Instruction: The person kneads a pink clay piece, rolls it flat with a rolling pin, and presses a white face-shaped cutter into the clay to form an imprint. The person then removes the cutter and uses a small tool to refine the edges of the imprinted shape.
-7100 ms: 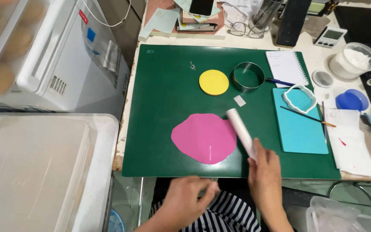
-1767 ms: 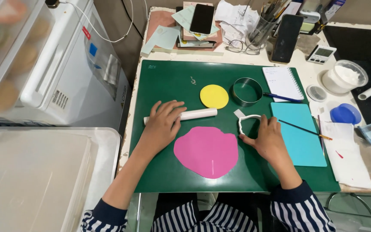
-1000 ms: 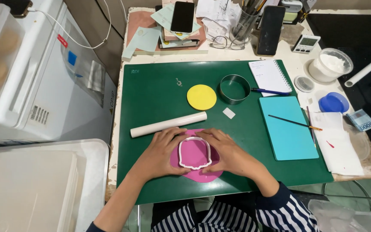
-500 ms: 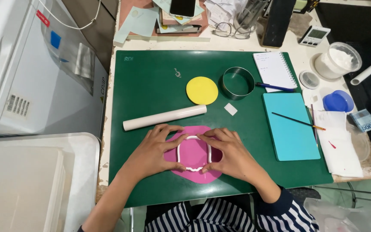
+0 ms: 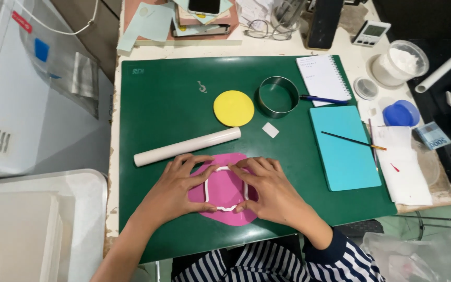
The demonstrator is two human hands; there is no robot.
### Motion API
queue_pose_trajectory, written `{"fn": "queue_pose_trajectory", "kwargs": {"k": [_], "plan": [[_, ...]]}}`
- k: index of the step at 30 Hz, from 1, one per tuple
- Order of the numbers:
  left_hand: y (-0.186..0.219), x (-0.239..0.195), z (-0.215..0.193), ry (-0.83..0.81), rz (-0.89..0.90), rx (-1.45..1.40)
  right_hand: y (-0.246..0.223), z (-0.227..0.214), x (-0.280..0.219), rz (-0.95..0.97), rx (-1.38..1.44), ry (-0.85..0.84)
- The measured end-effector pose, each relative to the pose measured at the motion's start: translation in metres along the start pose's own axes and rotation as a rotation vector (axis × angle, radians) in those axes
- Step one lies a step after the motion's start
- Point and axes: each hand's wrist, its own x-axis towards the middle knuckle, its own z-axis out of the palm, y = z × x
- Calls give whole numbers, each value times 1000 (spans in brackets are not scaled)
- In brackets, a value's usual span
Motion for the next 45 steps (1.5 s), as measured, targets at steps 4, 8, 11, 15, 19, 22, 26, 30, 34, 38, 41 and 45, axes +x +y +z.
{"fn": "queue_pose_trajectory", "kwargs": {"k": [4, 8, 11, 15, 19, 22, 26, 30, 34, 38, 41, 45], "plan": [[-4, -1, 10, 52, 72, 37, 1, 4, -6, -33, 13, 13], [-3, 0, 6, 55, 71, 38, -1, 9, -5, -27, -5, 68], [-3, -1, 6, 110, 104, 56, 7, 15, -12, -81, 11, 104], [1, -1, 5, 67, 37, 22, 62, -40, -26, 1, 117, 135], [5, -5, 4, 86, 58, 22, 233, -87, -55, 424, -110, 750], [4, -4, 3, 102, 61, 8, 353, -95, -69, 715, -421, 734], [2, -5, 6, 129, 85, 14, 368, -94, -63, 821, -235, 704], [2, -6, 5, 158, 100, 16, 310, -106, -55, 708, -54, 834], [3, -5, 5, 130, 62, 19, 258, -110, -63, 586, 625, 1025], [0, -6, 8, 153, 120, 14, 221, -110, -82, 592, 1281, 937], [2, -7, 7, 172, 126, 23, 212, -94, -105, 499, 1118, 846], [0, -6, 7, 168, 123, 20, 122, -83, -117, 552, 485, 754]]}}
